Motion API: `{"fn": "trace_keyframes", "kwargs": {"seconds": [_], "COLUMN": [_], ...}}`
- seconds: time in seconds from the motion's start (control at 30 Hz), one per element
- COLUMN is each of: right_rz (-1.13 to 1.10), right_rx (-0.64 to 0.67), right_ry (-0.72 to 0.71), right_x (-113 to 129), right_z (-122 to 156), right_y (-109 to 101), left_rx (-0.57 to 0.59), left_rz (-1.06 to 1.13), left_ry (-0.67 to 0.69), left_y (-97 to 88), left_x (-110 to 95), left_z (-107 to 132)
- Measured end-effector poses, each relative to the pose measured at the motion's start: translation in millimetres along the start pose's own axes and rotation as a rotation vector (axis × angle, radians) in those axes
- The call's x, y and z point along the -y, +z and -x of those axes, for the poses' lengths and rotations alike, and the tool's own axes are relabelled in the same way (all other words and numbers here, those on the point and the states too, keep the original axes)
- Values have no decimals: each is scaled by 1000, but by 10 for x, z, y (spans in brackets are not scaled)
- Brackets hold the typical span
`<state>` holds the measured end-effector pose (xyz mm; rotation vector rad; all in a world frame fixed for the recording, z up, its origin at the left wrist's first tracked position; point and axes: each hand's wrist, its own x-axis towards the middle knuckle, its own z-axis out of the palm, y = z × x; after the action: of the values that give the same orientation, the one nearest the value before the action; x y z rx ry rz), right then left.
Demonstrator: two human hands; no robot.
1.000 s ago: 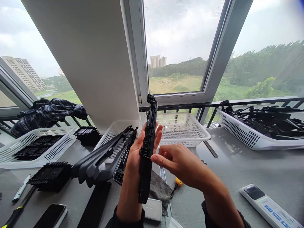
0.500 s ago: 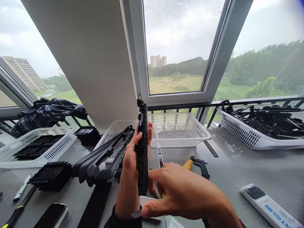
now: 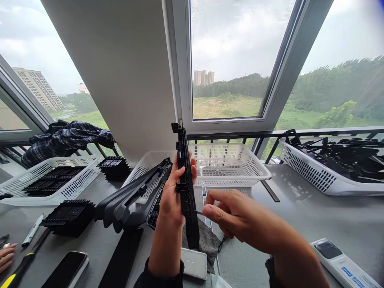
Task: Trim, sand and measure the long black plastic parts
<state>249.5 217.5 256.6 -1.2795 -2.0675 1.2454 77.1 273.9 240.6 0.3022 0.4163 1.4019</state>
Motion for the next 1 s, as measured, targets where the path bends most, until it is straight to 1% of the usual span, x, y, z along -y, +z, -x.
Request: {"fn": "trace_keyframes", "kwargs": {"seconds": [0.13, 0.27, 0.4, 0.57, 0.73, 0.87, 1.0], "right_rz": [-6, -11, -40, 23, 84, 105, 59], "right_rx": [-12, -46, -110, -226, -257, -320, -348], "right_ry": [-4, -37, -118, -174, -122, -84, -56], "right_x": [-16, -17, -11, 11, 30, -2, -46], "right_z": [-25, -36, -47, -75, -113, -164, -198], "right_y": [-27, -37, -17, 42, 73, 69, 57], "left_rx": [34, 38, 40, 92, 130, 123, 116], "left_rz": [-46, -109, -166, -238, -245, -218, -201], "left_ry": [-5, 2, 19, 40, 20, 19, -45], "left_y": [-2, 15, 22, 8, -26, -30, -15], "left_x": [32, 55, 92, 168, 232, 249, 244], "left_z": [23, 44, 64, 89, 79, 57, 52]}}
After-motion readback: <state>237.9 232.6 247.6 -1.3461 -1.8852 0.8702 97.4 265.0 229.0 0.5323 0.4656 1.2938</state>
